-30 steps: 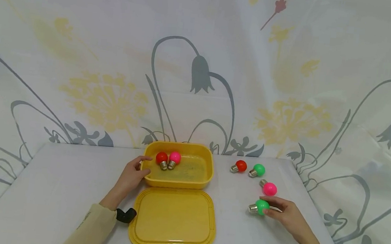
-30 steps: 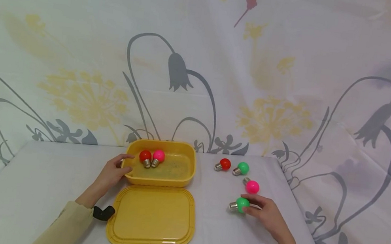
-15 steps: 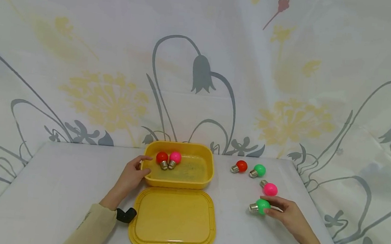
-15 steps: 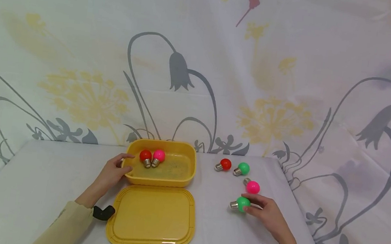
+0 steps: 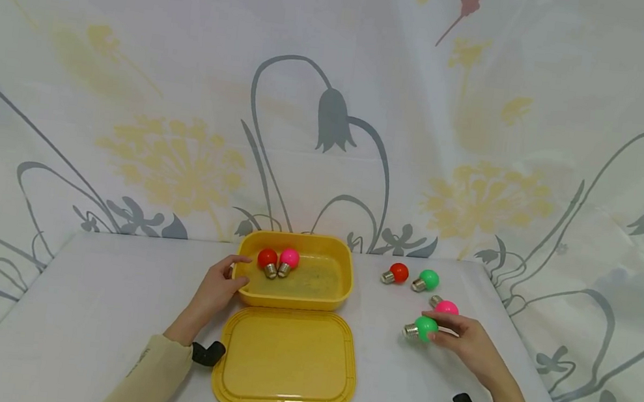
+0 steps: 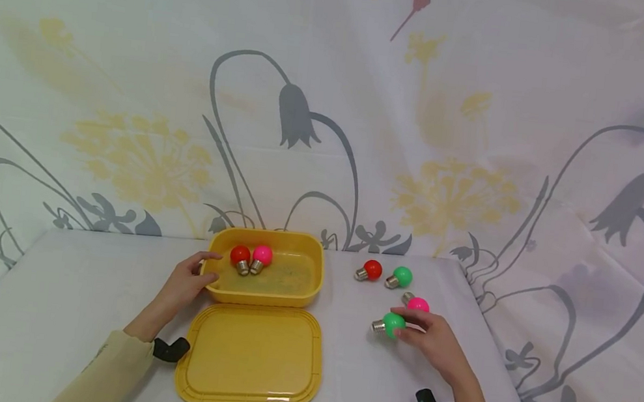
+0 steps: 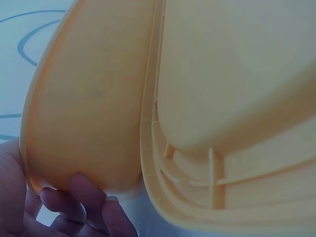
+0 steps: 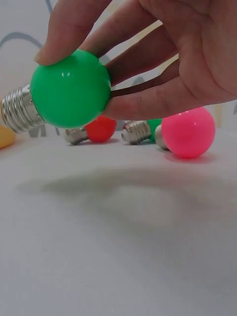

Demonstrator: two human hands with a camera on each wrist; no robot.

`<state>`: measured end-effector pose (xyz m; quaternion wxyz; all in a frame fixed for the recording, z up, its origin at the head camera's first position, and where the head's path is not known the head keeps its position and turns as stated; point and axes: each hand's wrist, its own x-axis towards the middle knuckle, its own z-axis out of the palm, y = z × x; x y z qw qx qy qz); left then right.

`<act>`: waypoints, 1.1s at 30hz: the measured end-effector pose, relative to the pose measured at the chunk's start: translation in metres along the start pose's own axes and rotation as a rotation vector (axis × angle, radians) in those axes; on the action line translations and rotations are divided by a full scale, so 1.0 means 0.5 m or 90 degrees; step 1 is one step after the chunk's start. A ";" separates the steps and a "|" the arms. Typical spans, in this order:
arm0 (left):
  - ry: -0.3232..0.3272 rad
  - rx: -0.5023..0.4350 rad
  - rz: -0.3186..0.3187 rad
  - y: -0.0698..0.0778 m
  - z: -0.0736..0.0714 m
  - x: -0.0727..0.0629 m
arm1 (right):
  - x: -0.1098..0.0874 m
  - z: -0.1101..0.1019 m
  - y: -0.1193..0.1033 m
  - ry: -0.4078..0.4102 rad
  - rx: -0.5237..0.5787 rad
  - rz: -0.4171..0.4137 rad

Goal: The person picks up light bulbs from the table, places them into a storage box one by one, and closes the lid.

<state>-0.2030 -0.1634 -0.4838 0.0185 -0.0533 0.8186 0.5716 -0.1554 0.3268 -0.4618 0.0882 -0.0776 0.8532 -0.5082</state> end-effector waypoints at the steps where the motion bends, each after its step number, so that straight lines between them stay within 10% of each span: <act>1: 0.000 0.001 0.000 0.000 0.000 0.000 | 0.003 0.001 -0.003 0.000 0.002 -0.003; 33: 0.002 -0.002 -0.001 -0.004 0.000 0.002 | 0.053 0.047 -0.056 -0.016 0.042 -0.056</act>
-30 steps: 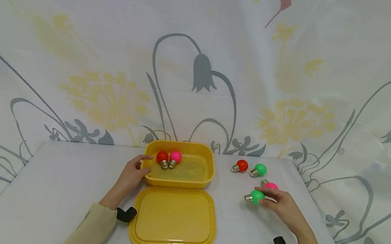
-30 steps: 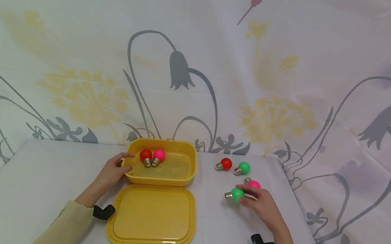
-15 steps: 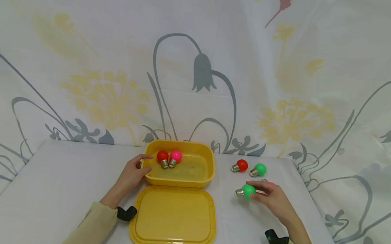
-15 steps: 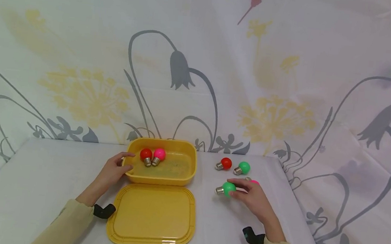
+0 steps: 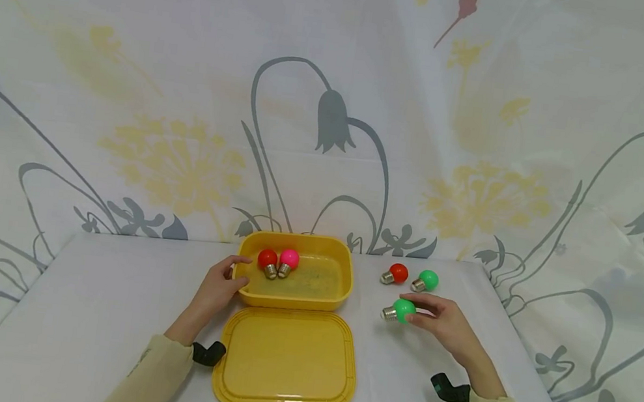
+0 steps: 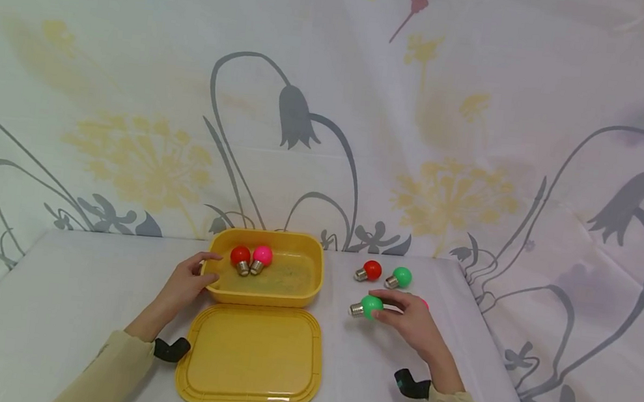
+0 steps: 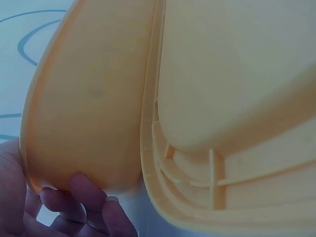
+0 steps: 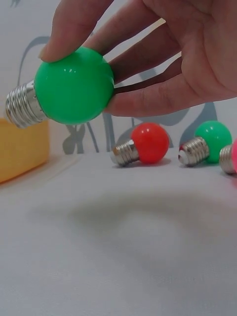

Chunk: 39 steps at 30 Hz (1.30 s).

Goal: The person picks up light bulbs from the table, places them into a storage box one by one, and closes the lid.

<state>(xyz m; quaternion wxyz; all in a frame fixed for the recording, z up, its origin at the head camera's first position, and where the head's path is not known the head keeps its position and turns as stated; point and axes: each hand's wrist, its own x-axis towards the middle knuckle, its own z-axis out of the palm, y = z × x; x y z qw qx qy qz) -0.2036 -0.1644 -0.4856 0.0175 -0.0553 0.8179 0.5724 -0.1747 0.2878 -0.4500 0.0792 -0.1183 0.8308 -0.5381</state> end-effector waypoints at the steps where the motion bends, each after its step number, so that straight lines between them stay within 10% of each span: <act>1: 0.000 0.000 0.000 -0.001 0.000 0.000 | 0.000 0.001 -0.001 -0.001 0.004 0.000; 39: -0.002 -0.002 0.010 0.004 0.001 -0.004 | 0.062 0.021 -0.037 -0.017 0.016 -0.048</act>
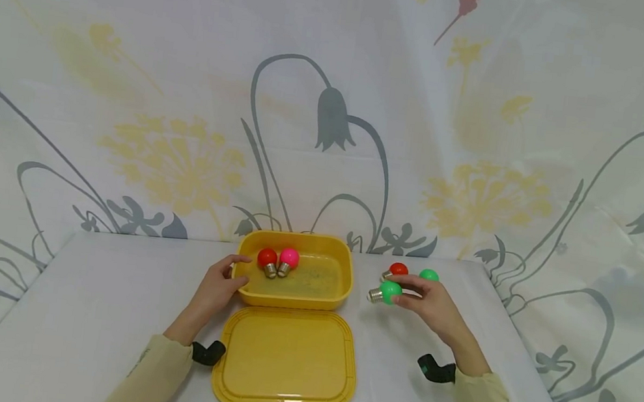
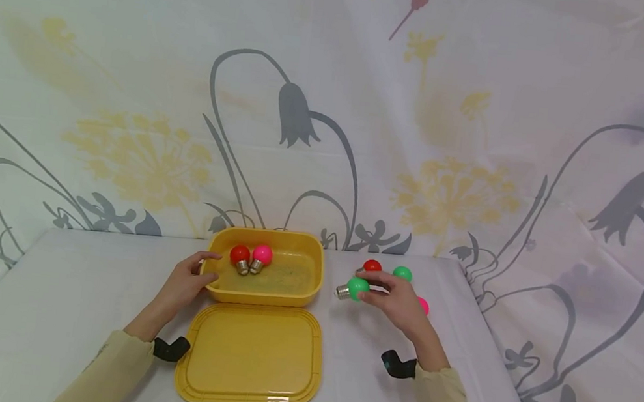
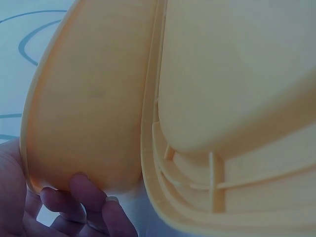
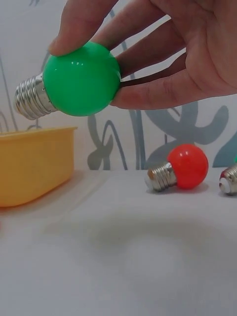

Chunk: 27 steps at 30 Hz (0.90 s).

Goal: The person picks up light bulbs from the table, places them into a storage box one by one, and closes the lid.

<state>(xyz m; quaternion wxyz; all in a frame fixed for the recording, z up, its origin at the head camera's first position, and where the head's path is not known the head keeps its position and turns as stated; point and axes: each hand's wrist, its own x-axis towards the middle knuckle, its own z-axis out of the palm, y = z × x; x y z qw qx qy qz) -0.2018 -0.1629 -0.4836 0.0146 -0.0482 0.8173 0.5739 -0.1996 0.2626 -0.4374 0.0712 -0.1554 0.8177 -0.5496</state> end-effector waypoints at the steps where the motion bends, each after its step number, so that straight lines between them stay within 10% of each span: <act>1: 0.001 -0.001 0.003 0.000 0.000 0.000 | 0.002 0.001 -0.001 -0.002 0.003 -0.001; 27: 0.000 0.000 -0.001 0.001 -0.003 0.001 | 0.059 0.032 -0.012 -0.026 0.001 -0.013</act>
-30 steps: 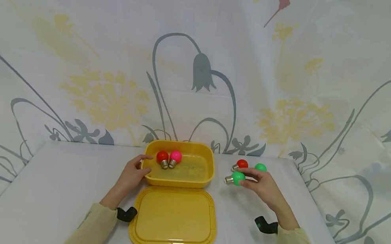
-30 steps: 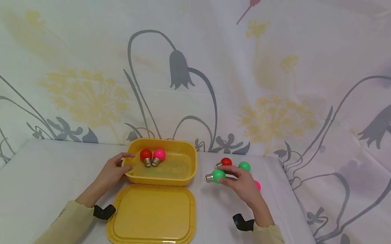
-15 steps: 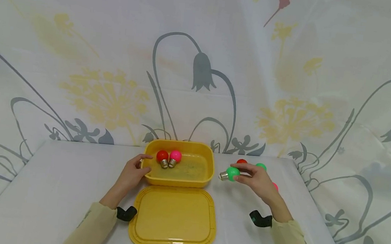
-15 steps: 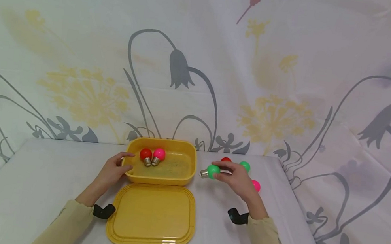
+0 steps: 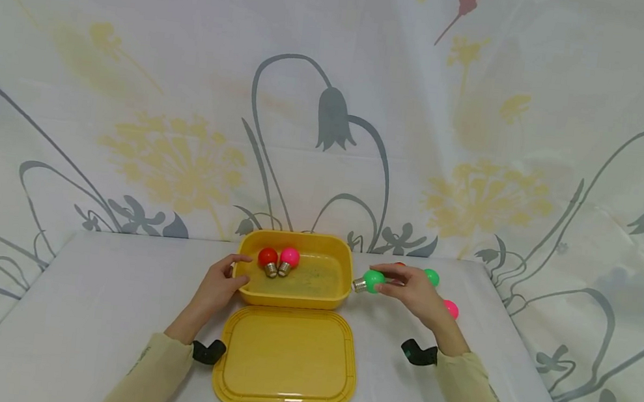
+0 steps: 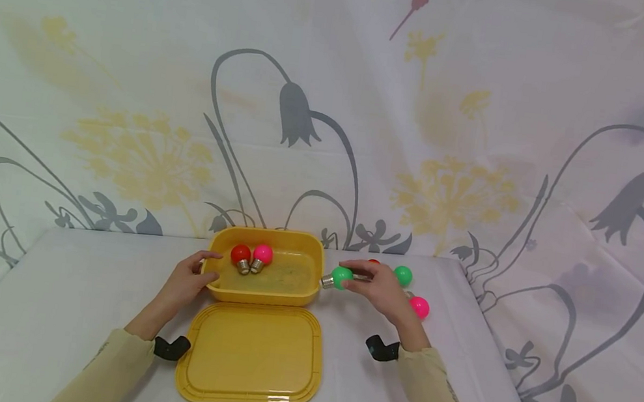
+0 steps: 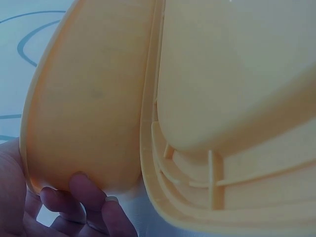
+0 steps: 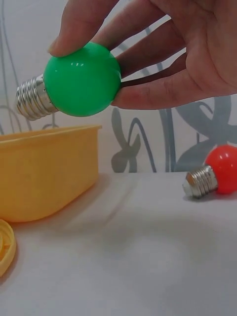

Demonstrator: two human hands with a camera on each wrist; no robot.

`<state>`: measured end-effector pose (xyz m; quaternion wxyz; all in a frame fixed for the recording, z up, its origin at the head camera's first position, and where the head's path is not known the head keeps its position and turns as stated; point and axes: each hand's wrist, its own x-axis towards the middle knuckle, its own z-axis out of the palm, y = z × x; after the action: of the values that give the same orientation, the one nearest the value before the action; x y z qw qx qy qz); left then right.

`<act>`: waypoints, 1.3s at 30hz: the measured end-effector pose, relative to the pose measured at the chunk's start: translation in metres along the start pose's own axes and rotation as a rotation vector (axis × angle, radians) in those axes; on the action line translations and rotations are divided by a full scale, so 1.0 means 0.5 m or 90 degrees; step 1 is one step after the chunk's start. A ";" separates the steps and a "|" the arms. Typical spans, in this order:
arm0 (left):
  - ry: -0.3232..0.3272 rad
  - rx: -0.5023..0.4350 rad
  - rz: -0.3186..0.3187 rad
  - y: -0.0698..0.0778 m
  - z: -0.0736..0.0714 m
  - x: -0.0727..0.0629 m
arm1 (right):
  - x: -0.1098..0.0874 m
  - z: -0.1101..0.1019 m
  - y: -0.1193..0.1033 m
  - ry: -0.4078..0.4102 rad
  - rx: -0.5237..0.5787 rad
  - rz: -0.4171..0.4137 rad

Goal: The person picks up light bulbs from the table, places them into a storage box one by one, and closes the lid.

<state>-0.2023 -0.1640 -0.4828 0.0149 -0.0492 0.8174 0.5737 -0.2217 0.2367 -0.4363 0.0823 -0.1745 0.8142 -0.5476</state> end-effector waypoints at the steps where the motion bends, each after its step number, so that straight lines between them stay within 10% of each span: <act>1: 0.000 -0.001 -0.002 0.000 0.000 0.000 | 0.003 0.001 -0.001 -0.002 0.002 0.004; 39: -0.001 -0.013 0.001 -0.004 0.001 0.001 | 0.105 0.052 -0.039 -0.066 -0.052 -0.003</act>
<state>-0.2028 -0.1644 -0.4848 0.0147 -0.0484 0.8114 0.5823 -0.2579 0.1880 -0.4255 0.1162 -0.2077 0.8302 -0.5041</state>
